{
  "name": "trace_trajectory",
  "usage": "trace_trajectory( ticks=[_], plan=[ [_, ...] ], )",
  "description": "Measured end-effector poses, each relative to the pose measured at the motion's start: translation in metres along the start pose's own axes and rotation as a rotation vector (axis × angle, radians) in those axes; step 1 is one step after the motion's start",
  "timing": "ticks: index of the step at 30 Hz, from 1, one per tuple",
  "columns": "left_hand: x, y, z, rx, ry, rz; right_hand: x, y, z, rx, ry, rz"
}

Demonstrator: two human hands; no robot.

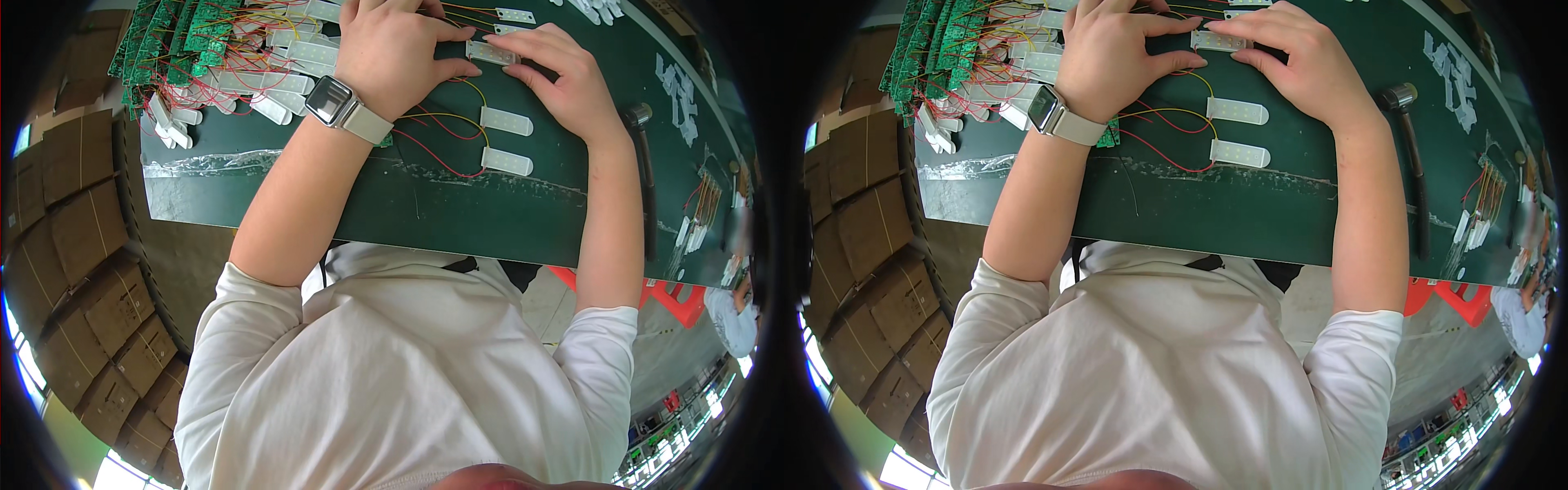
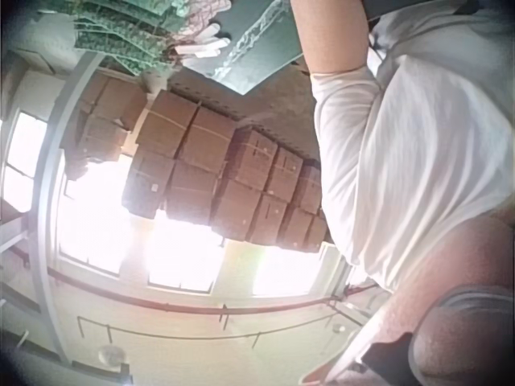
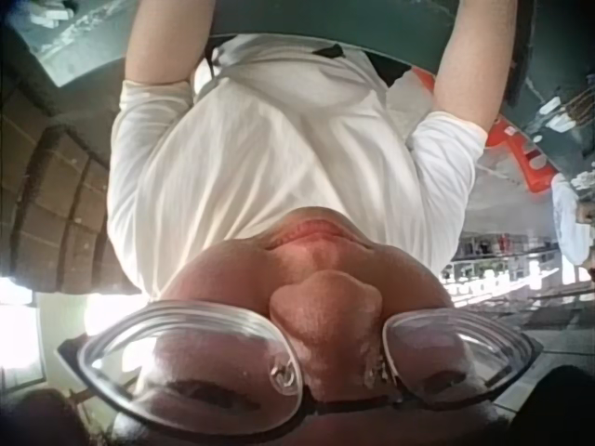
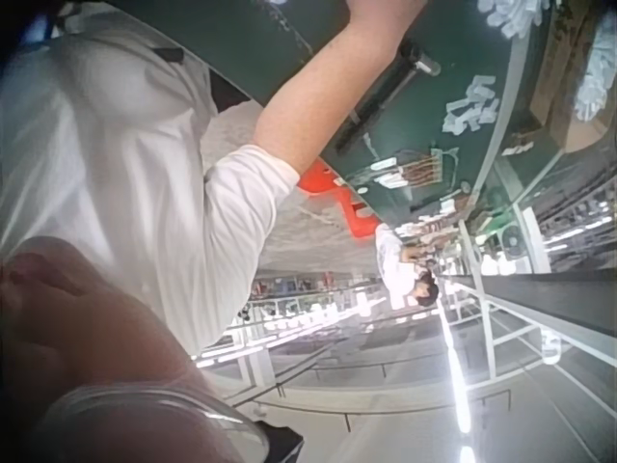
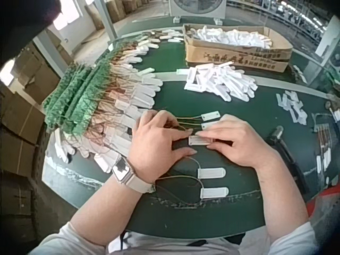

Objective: The person assembles LED strips into plastic housings by tapping them into place with a small hammer.

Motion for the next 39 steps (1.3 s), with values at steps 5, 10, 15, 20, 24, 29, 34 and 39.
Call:
trace_trajectory(
  ticks=[5, 10, 15, 20, 24, 29, 34, 39],
  plan=[
    [-0.002, -0.002, 0.0, 0.094, 0.017, -0.055, 0.002, 0.001, 0.001, -0.005, 0.001, 0.012],
    [-0.001, -0.001, 0.008, 0.151, 0.086, 0.005, -0.003, 0.001, -0.005, -0.072, 0.004, 0.014],
    [-0.002, -0.017, 0.009, 0.142, -0.039, 0.022, -0.002, -0.004, -0.029, -0.352, 0.132, -0.018],
    [-0.004, -0.023, 0.02, 0.143, 0.087, 0.096, -0.055, 0.054, -0.113, -0.579, 0.546, 0.904],
    [-0.004, -0.02, 0.024, 0.132, 0.089, 0.087, -0.117, 0.119, -0.138, -0.85, 0.458, 1.031],
    [-0.004, -0.02, 0.022, 0.158, 0.075, 0.105, -0.127, 0.142, -0.128, -0.92, 0.389, 1.046],
    [-0.003, -0.019, 0.022, 0.155, 0.069, 0.093, -0.131, 0.157, -0.134, -0.879, 0.386, 1.033],
    [-0.004, -0.023, 0.023, 0.163, 0.072, 0.09, -0.13, 0.147, -0.133, -0.712, 0.544, 1.17]
  ],
)
Point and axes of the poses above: each hand's wrist, its own x-axis towards the middle knuckle, its own z-axis out of the palm, y = z × x, the point moved 2 cm from there along x, towards the middle knuckle, and after that the axes turned 2 degrees about -x, right-handed, at the moved point
